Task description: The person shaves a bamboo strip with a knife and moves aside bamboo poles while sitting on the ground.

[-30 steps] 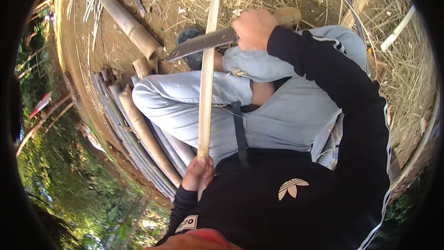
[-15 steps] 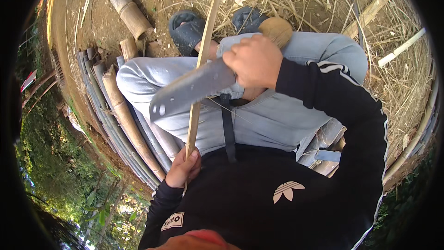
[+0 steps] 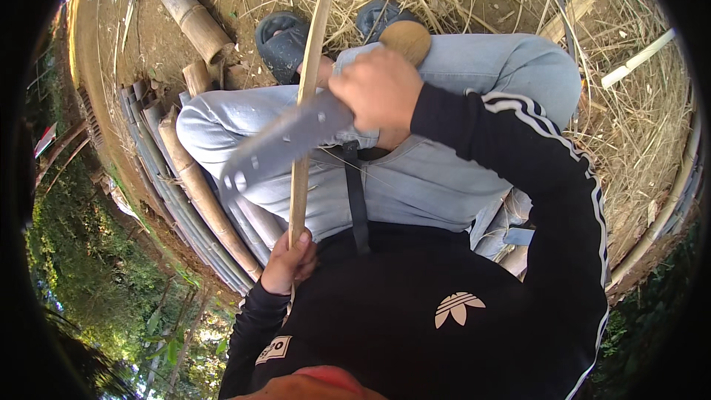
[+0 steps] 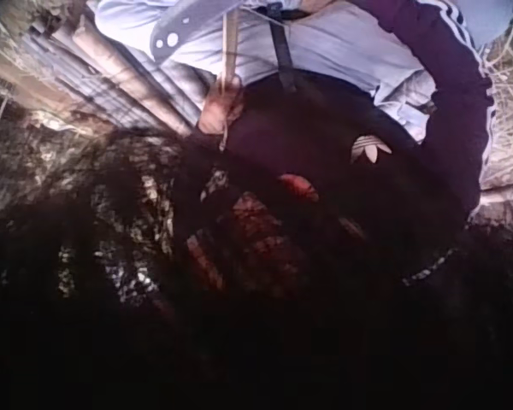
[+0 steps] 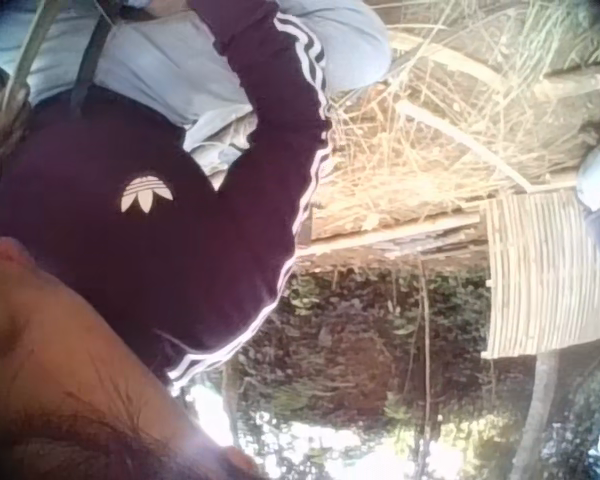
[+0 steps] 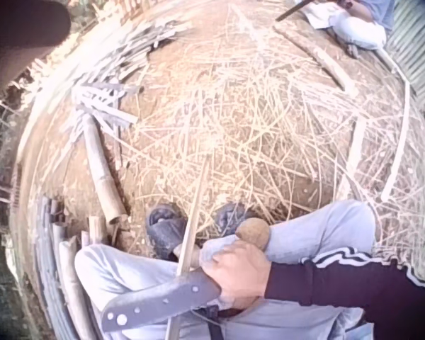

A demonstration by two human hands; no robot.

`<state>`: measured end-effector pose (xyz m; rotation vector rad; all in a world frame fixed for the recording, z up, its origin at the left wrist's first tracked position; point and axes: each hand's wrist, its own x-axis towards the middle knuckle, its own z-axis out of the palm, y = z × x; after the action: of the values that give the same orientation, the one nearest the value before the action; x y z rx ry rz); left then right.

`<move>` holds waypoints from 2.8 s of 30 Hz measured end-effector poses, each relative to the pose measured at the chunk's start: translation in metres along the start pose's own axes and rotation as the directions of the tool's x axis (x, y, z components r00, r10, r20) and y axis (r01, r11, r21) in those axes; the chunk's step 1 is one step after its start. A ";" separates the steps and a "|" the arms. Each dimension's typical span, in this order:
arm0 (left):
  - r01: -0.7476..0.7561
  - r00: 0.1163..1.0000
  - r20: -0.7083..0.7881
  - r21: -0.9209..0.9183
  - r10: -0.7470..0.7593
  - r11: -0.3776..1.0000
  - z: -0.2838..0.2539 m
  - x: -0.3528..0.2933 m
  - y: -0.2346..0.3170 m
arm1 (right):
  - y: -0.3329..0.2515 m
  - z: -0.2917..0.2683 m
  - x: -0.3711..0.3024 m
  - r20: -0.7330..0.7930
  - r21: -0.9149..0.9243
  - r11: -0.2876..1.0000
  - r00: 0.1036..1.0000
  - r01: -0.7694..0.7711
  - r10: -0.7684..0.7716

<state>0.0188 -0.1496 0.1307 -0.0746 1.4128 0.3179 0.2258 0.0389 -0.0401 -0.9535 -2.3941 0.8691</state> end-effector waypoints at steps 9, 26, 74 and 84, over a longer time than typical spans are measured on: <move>-0.008 1.000 0.024 -0.004 0.008 1.000 0.000 0.005 0.001 | -0.005 0.001 0.007 0.053 0.080 0.997 0.998 0.022 -0.027; 0.107 0.978 0.202 -0.302 -0.046 0.947 -0.007 0.008 0.012 | 0.021 0.018 0.018 0.051 -0.010 0.991 0.990 -0.132 0.133; 0.234 0.929 0.365 -0.434 -0.067 0.870 -0.026 0.020 0.001 | 0.057 0.019 0.030 -0.010 -0.057 0.970 0.972 -0.236 0.236; 0.201 0.936 0.348 -0.387 -0.059 0.900 -0.025 0.018 0.008 | 0.069 0.012 0.038 -0.013 -0.098 0.903 0.908 -0.418 0.418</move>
<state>-0.0054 -0.1450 0.1100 -0.4494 0.9826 0.4930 0.2246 0.1005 -0.0903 -1.5454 -2.2906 0.9032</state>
